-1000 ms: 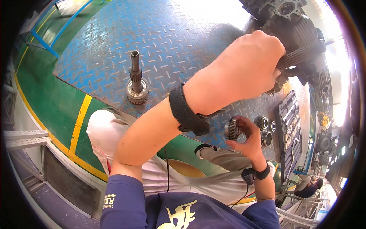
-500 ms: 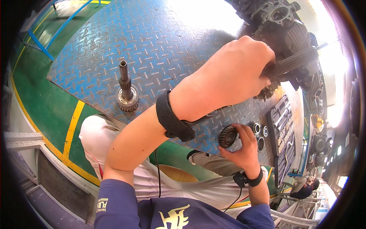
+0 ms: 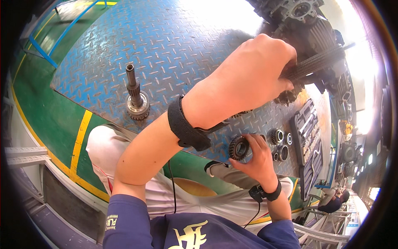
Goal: The person handles a splined shaft and various gear components on a workbench, sliding gear rings and spacers onto the shaft by hand and turning them to check the fit.
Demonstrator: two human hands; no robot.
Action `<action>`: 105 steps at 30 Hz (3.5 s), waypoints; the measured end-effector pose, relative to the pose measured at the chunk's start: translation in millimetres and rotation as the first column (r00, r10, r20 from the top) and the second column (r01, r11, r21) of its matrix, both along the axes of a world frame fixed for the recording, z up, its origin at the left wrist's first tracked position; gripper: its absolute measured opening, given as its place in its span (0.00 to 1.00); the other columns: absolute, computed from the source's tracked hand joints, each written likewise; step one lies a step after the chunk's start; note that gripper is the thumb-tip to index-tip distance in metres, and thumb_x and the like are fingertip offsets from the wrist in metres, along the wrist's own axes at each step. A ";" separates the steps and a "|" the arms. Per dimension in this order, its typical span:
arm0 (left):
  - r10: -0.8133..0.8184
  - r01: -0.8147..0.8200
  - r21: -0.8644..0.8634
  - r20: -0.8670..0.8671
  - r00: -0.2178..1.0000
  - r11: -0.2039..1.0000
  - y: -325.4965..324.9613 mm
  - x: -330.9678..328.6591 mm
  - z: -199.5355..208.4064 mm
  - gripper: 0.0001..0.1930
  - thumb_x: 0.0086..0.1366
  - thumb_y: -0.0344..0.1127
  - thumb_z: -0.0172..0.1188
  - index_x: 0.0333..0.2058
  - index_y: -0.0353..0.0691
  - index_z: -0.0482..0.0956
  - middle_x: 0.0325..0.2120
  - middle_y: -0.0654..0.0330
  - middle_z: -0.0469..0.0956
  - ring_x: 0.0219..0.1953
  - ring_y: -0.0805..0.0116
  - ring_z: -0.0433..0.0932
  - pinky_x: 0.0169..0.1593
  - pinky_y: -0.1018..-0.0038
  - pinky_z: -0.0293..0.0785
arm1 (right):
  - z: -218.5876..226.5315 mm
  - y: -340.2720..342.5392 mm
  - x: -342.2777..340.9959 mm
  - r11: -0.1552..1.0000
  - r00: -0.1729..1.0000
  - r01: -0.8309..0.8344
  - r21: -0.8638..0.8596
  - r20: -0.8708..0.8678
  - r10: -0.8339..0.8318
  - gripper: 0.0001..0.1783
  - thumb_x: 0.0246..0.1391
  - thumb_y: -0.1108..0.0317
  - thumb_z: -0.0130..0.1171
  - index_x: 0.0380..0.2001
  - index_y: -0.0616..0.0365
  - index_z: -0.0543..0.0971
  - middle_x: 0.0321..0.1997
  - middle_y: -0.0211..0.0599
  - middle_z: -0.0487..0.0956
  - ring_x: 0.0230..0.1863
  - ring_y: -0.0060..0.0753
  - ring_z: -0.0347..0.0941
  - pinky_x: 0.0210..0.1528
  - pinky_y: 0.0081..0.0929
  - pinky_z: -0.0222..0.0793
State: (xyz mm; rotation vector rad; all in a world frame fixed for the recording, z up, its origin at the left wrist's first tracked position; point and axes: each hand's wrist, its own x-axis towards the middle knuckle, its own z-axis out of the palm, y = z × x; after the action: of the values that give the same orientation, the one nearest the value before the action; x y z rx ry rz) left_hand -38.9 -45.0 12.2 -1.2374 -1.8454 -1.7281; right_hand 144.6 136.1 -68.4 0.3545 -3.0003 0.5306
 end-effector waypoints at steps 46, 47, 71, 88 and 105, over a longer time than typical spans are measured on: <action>-0.019 0.042 -0.115 0.196 0.980 0.992 4.0 5.7 4.0 0.16 0.58 0.24 0.71 0.45 0.34 0.80 0.35 0.62 0.84 0.38 0.75 0.84 0.43 0.78 0.78 | 54.4 133.6 58.5 0.880 0.889 0.440 0.180 0.053 -0.456 0.40 0.42 0.70 0.72 0.61 0.62 0.71 0.60 0.48 0.74 0.59 0.53 0.71 0.63 0.40 0.66; -0.011 0.034 -0.118 0.190 0.982 0.992 5.0 6.1 2.9 0.17 0.57 0.24 0.71 0.46 0.34 0.80 0.35 0.62 0.84 0.38 0.75 0.84 0.43 0.78 0.78 | 48.5 142.4 65.2 0.839 0.856 0.472 0.269 0.085 -0.509 0.43 0.41 0.69 0.74 0.63 0.61 0.70 0.61 0.48 0.73 0.60 0.53 0.71 0.64 0.40 0.65; -0.024 0.046 -0.106 0.197 0.980 0.993 4.3 11.5 6.9 0.17 0.57 0.24 0.71 0.45 0.34 0.81 0.35 0.64 0.84 0.38 0.76 0.83 0.42 0.78 0.77 | 17.2 172.1 63.3 0.853 0.850 0.505 0.131 0.094 -0.518 0.34 0.33 0.66 0.75 0.49 0.64 0.77 0.45 0.46 0.76 0.48 0.51 0.75 0.52 0.38 0.71; -0.101 0.128 -0.144 0.183 0.978 0.981 -3.2 14.7 15.8 0.16 0.54 0.25 0.71 0.41 0.32 0.79 0.31 0.53 0.83 0.33 0.66 0.83 0.40 0.72 0.80 | 139.0 72.6 -22.1 0.702 0.923 -0.144 -0.697 -0.351 -0.159 0.59 0.36 0.53 0.82 0.66 0.70 0.61 0.63 0.49 0.67 0.62 0.41 0.70 0.62 0.41 0.74; -0.075 0.079 -0.033 0.114 0.991 0.996 3.0 8.3 7.4 0.14 0.54 0.26 0.70 0.40 0.33 0.80 0.30 0.50 0.81 0.33 0.57 0.83 0.40 0.67 0.78 | 159.0 -7.8 -115.3 0.577 0.662 -0.522 -0.629 -0.725 -0.191 0.37 0.43 0.55 0.82 0.42 0.54 0.63 0.67 0.68 0.65 0.68 0.62 0.66 0.67 0.46 0.70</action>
State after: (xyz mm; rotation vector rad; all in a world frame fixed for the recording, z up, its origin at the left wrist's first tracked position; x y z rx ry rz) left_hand -30.7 -42.0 19.6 -1.2652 -1.9244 -1.8475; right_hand 29.3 128.3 90.7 0.6065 -1.6591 1.3168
